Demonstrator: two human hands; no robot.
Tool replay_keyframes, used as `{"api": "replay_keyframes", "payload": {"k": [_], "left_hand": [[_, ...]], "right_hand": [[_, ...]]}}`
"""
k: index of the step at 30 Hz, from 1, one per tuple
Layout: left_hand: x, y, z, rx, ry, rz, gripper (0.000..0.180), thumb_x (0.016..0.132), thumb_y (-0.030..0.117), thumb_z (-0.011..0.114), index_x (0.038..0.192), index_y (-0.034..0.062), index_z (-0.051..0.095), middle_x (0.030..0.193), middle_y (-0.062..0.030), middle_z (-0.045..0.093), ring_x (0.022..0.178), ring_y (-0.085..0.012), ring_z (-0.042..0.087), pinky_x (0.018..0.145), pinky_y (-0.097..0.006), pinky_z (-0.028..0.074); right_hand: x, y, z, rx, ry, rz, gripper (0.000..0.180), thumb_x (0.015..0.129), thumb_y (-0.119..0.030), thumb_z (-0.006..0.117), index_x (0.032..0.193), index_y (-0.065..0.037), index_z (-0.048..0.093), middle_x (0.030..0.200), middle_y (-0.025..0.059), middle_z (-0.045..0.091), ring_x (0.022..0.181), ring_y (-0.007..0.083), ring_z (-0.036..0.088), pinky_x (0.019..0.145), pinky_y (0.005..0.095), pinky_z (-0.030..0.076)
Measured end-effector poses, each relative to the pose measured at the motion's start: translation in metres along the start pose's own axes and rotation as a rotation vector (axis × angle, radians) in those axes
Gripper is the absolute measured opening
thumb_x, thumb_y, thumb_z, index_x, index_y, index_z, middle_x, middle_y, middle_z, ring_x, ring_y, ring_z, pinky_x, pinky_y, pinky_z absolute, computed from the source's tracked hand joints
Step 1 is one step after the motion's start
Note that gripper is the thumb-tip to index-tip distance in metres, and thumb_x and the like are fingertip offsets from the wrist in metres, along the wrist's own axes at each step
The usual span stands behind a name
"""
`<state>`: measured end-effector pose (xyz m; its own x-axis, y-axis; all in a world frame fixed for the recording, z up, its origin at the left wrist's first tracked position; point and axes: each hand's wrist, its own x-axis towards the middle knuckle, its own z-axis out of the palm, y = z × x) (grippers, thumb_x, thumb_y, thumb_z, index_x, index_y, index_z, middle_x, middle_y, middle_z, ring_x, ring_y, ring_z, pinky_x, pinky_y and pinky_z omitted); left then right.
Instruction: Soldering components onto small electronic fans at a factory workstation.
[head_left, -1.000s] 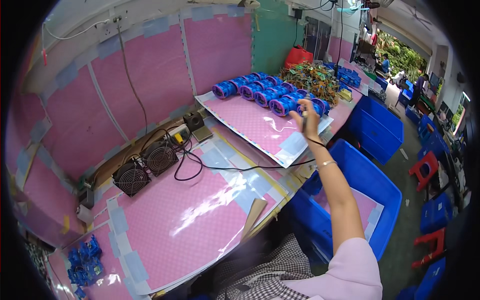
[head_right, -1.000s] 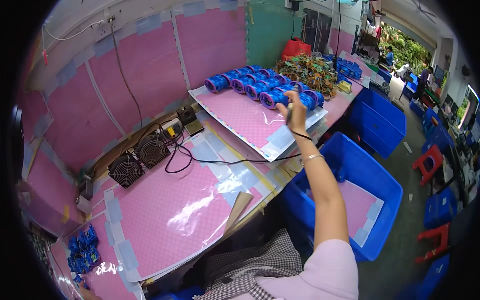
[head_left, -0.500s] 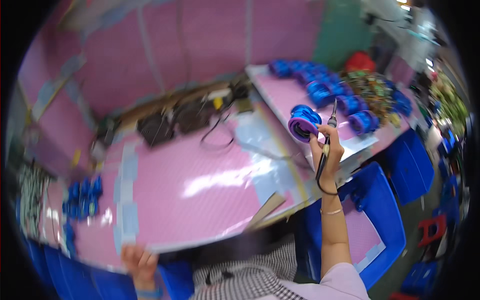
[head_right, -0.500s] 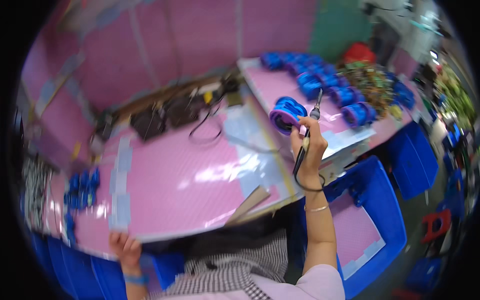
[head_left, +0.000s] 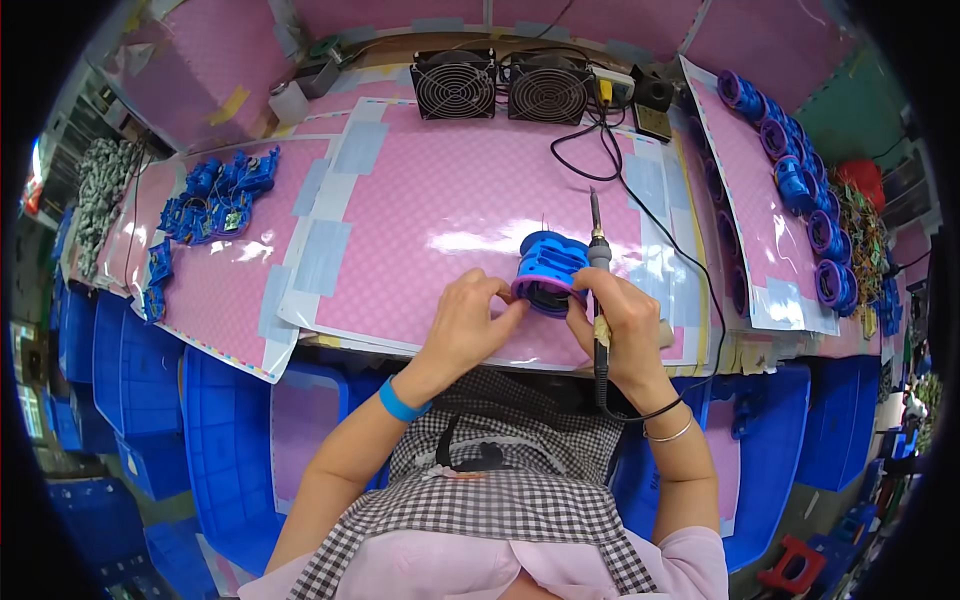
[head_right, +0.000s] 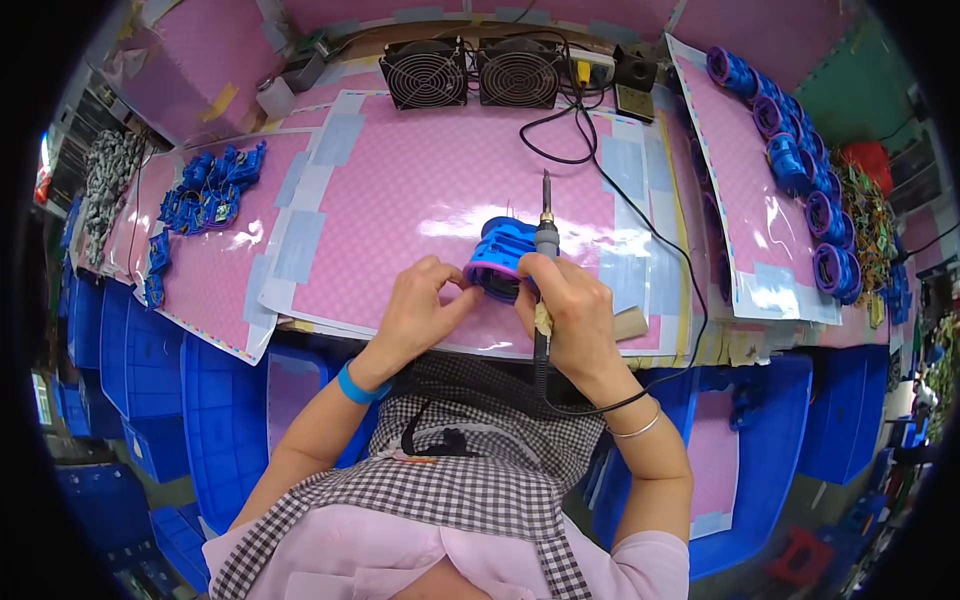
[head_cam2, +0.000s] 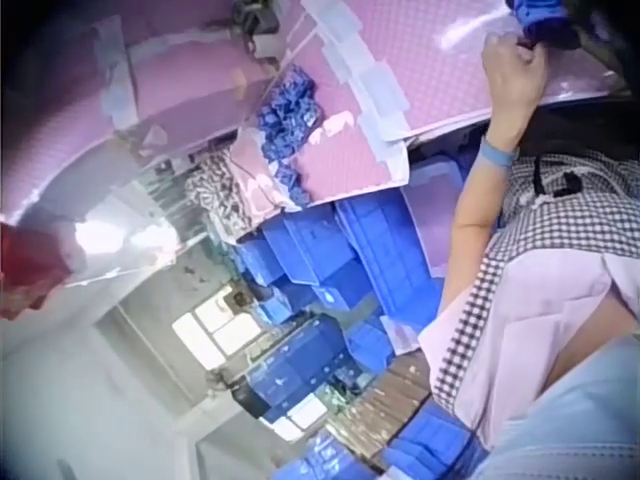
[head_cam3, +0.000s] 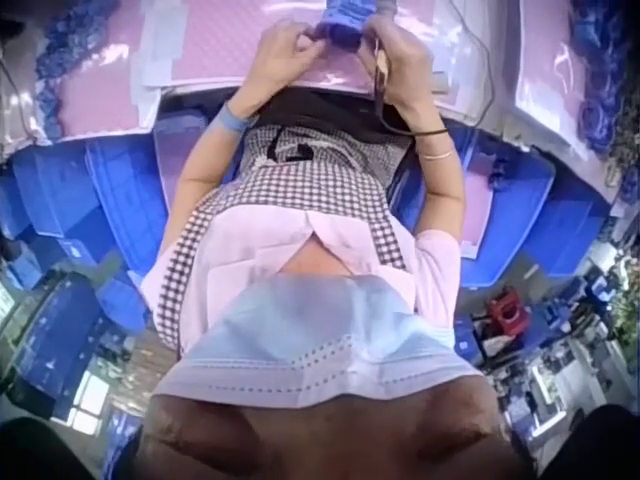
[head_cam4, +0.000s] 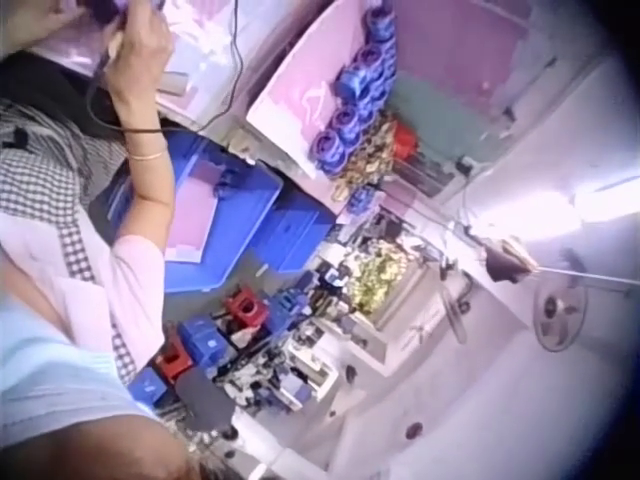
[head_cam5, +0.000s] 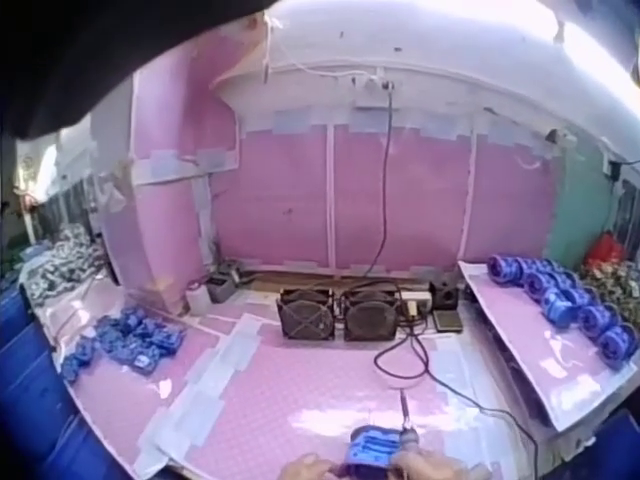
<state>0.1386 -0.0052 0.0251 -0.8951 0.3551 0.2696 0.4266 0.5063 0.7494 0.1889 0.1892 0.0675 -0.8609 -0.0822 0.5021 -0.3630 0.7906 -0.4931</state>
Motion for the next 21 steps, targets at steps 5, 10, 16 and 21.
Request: {"api": "replay_keyframes", "payload": {"k": [5, 10, 16, 21], "left_hand": [[-0.008, -0.016, 0.003, -0.011, 0.056, -0.012, 0.018, 0.080, 0.017, 0.075, 0.080, -0.0001, 0.069, 0.071, -0.0155, 0.057, 0.063, -0.0298, 0.057, 0.056, -0.040, 0.043], [-0.027, -0.020, 0.001, 0.051, 0.033, -0.026, 0.020, 0.080, 0.018, 0.076, 0.079, -0.0011, 0.070, 0.069, -0.0153, 0.058, 0.060, -0.0292, 0.058, 0.055, -0.039, 0.043], [-0.038, -0.017, -0.030, 0.036, 0.007, -0.098, 0.025, 0.076, 0.020, 0.080, 0.069, -0.0002, 0.068, 0.066, -0.0122, 0.057, 0.058, -0.0252, 0.058, 0.053, -0.036, 0.044], [-0.014, -0.014, -0.024, 0.138, 0.072, 0.011, 0.033, 0.073, 0.030, 0.080, 0.065, 0.0005, 0.067, 0.060, -0.0122, 0.056, 0.053, -0.0273, 0.055, 0.049, -0.038, 0.040]], "right_hand": [[0.001, -0.007, 0.002, 0.000, -0.071, -0.106, 0.024, 0.072, 0.001, 0.072, 0.092, -0.005, 0.062, 0.072, 0.0092, 0.062, 0.061, 0.0222, 0.062, 0.055, 0.0328, 0.047], [0.054, 0.029, -0.020, 0.074, -0.009, 0.317, 0.018, 0.074, -0.005, 0.069, 0.090, -0.005, 0.060, 0.069, 0.0115, 0.060, 0.060, 0.0214, 0.063, 0.057, 0.0327, 0.048], [0.047, 0.076, -0.006, -0.169, 0.187, 0.158, 0.030, 0.076, -0.018, 0.083, 0.088, -0.003, 0.059, 0.082, 0.0114, 0.070, 0.063, 0.0226, 0.064, 0.061, 0.0302, 0.050], [0.005, 0.052, 0.002, 0.059, 0.102, 0.067, 0.032, 0.072, -0.014, 0.085, 0.084, -0.004, 0.058, 0.098, 0.0154, 0.073, 0.090, 0.0265, 0.071, 0.074, 0.0295, 0.054]]}}
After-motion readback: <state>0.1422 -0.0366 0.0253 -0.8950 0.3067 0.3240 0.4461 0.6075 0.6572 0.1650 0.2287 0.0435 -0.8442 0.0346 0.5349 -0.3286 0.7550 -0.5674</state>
